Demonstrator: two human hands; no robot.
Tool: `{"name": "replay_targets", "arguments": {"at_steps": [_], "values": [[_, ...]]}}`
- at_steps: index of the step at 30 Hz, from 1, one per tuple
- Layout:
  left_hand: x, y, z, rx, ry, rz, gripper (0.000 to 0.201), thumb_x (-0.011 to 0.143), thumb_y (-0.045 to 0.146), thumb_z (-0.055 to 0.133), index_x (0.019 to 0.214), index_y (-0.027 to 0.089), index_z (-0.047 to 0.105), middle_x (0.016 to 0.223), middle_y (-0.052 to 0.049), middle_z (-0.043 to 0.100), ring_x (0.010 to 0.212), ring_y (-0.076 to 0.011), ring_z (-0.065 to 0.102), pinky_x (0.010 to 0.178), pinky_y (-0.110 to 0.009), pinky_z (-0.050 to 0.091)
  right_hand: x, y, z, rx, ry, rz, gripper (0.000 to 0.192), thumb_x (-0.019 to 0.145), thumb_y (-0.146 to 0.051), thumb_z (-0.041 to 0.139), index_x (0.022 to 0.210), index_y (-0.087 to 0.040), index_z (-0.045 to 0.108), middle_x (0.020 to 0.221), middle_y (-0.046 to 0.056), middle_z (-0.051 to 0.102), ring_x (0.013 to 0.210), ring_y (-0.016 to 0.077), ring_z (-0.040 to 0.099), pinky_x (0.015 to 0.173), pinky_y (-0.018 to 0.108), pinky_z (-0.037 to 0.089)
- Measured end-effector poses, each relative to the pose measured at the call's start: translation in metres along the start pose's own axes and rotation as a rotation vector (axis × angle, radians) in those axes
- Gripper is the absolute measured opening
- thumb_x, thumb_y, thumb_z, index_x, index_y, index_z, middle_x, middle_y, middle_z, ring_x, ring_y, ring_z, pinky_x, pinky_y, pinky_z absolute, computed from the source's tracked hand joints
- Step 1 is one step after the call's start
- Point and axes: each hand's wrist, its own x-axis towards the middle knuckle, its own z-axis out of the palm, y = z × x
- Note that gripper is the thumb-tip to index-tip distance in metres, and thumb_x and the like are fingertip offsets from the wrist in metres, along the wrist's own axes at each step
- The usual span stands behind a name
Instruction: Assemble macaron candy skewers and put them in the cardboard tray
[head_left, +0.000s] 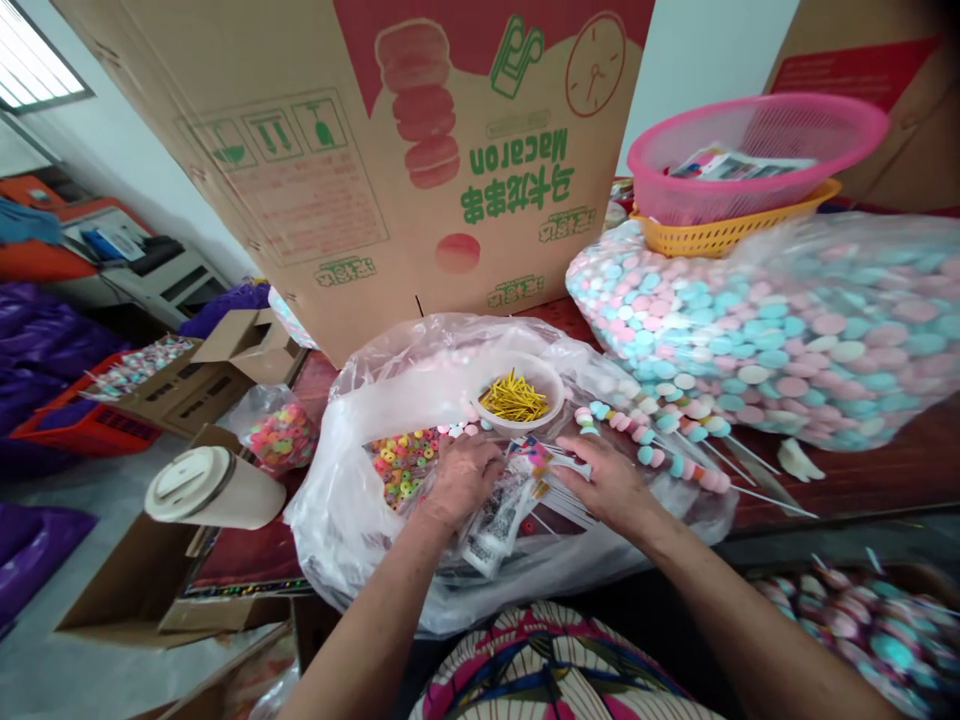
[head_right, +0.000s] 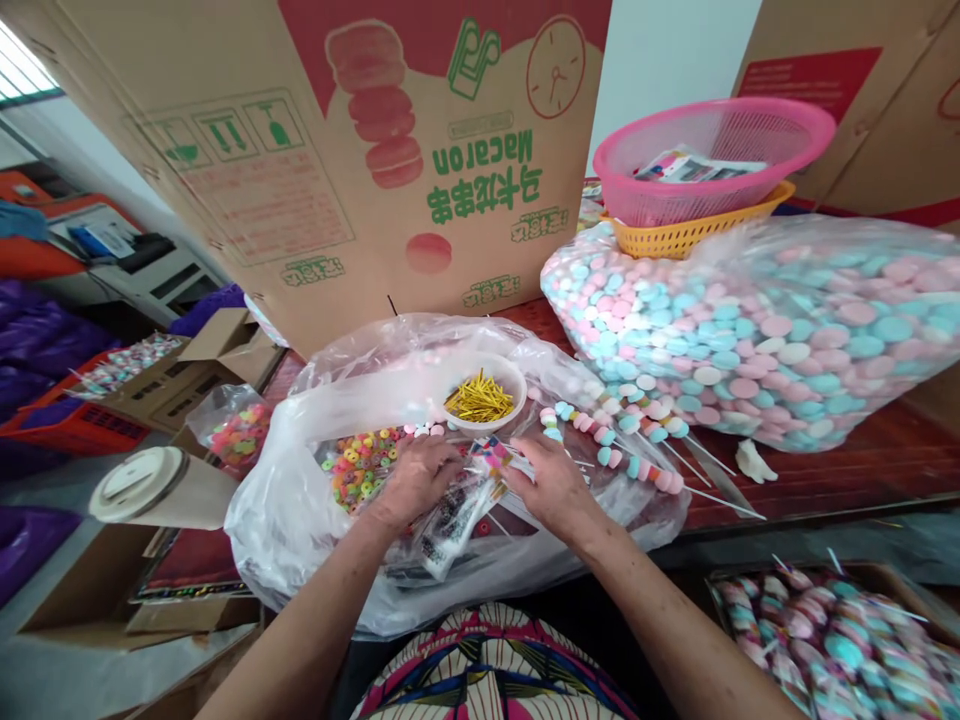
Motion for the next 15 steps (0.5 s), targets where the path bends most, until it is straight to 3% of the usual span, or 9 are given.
{"name": "replay_targets", "arguments": {"at_steps": [2,3,5,8,11,13,15], "values": [[-0.007,0.005,-0.013,-0.044,0.003,0.143,0.019,0.088,0.022,0.050,0.088,0.023,0.069,0.099,-0.005,0.069,0.103,-0.0232,0.057,0.100,-0.041,0.033,-0.002,-0.006,-0.002,0.063,-0.016,-0.049,0.041,0.078,-0.040,0.060,0.111,-0.015,0.063,0.115,0.015,0.063,0.108,0.0278,0.055,0.092,0.040,0.045],[-0.011,0.008,-0.021,-0.069,-0.014,0.221,0.018,0.088,0.021,0.049,0.086,0.023,0.068,0.097,-0.005,0.069,0.101,-0.0223,0.058,0.100,-0.041,0.034,-0.003,-0.010,-0.001,0.118,-0.062,-0.100,0.035,0.079,-0.038,0.059,0.107,-0.017,0.065,0.113,0.014,0.063,0.107,0.0268,0.056,0.092,0.040,0.045],[-0.018,0.015,-0.033,-0.089,-0.037,0.308,0.017,0.086,0.018,0.050,0.084,0.022,0.065,0.099,-0.004,0.067,0.103,-0.0222,0.057,0.103,-0.042,0.033,-0.006,-0.020,0.004,0.240,-0.145,-0.164,0.020,0.083,-0.032,0.052,0.089,-0.019,0.067,0.096,0.009,0.067,0.092,0.0218,0.060,0.084,0.035,0.047],[-0.027,0.024,-0.042,-0.079,-0.005,0.300,0.015,0.084,0.015,0.050,0.088,0.021,0.063,0.109,-0.006,0.064,0.113,-0.0242,0.053,0.110,-0.048,0.024,-0.012,-0.030,0.011,0.374,-0.108,-0.030,0.026,0.089,-0.032,0.046,0.074,-0.019,0.063,0.072,0.004,0.062,0.071,0.0167,0.057,0.069,0.029,0.047],[-0.032,0.028,-0.041,-0.075,-0.042,0.237,0.014,0.086,0.015,0.047,0.088,0.020,0.060,0.099,-0.006,0.065,0.104,-0.0222,0.057,0.111,-0.049,0.022,-0.018,-0.030,0.006,0.539,-0.057,0.143,0.033,0.092,-0.041,0.041,0.097,-0.019,0.065,0.087,0.006,0.066,0.085,0.0182,0.060,0.077,0.030,0.048],[-0.033,0.029,-0.038,-0.064,-0.098,0.216,0.014,0.086,0.014,0.046,0.086,0.020,0.059,0.094,-0.005,0.065,0.099,-0.0218,0.058,0.111,-0.048,0.023,-0.020,-0.027,0.000,0.634,-0.123,0.134,0.040,0.091,-0.044,0.044,0.118,-0.019,0.059,0.104,0.007,0.065,0.094,0.0185,0.060,0.081,0.030,0.048],[-0.031,0.030,-0.038,-0.071,-0.162,0.244,0.015,0.086,0.015,0.045,0.086,0.019,0.059,0.093,-0.006,0.066,0.099,-0.0224,0.058,0.110,-0.047,0.026,-0.022,-0.024,0.000,0.608,-0.229,0.064,0.034,0.087,-0.041,0.052,0.111,-0.019,0.061,0.097,0.005,0.065,0.083,0.0164,0.059,0.074,0.027,0.047]]}}
